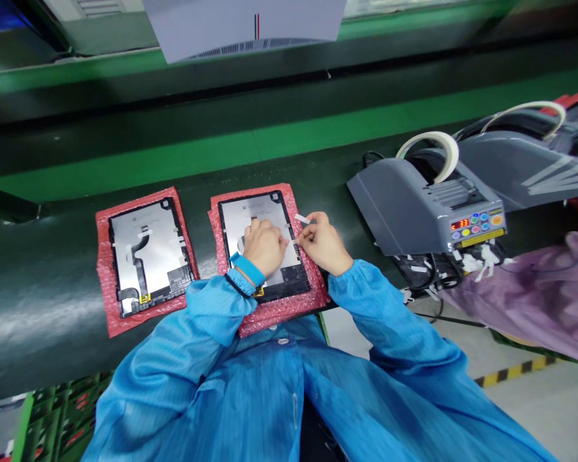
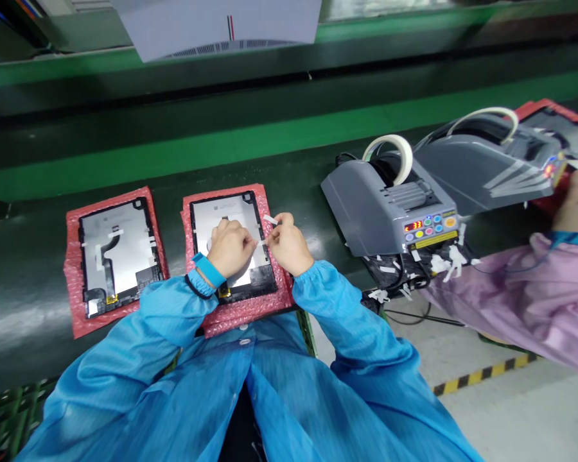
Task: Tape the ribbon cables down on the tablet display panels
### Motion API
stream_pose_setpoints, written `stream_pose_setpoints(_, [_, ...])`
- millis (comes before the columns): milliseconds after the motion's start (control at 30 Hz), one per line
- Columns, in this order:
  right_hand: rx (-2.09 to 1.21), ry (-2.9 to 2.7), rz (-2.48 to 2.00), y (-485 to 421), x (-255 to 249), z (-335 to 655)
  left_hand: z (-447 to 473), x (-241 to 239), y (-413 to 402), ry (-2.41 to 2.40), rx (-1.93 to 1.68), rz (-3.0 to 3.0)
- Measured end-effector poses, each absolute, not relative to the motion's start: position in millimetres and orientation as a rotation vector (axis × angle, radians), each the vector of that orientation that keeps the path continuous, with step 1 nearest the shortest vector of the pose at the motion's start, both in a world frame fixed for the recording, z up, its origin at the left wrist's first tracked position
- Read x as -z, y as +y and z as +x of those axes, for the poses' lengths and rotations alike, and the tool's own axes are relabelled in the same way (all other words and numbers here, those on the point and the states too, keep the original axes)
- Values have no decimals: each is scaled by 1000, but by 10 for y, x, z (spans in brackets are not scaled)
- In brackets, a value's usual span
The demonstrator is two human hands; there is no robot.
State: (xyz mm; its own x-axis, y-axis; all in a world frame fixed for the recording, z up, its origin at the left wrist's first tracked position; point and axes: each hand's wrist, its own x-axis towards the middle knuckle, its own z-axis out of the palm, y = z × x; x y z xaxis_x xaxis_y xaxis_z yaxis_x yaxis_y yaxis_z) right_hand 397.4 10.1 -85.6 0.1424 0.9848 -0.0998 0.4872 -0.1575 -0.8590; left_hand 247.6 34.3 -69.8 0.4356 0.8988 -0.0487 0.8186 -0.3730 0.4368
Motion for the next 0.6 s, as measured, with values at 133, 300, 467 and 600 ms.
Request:
stream_pose_setpoints(133, [-912,-1408,-1752,152,951,4058,2474,709,358,1485,-334,2294])
stream_pose_setpoints(300, [-1081,-1343,-1700,217,937,4225,2410,689,426,1578,-371,2210])
stream_pose_setpoints(467, [-1304,-1423,-1458,158,721,4243,2312,637,534,1410,-558,2166])
stream_pose_setpoints(600, [-1226,-1583,-1414,113,609,4167,2305,593,570,1234,-551,2228])
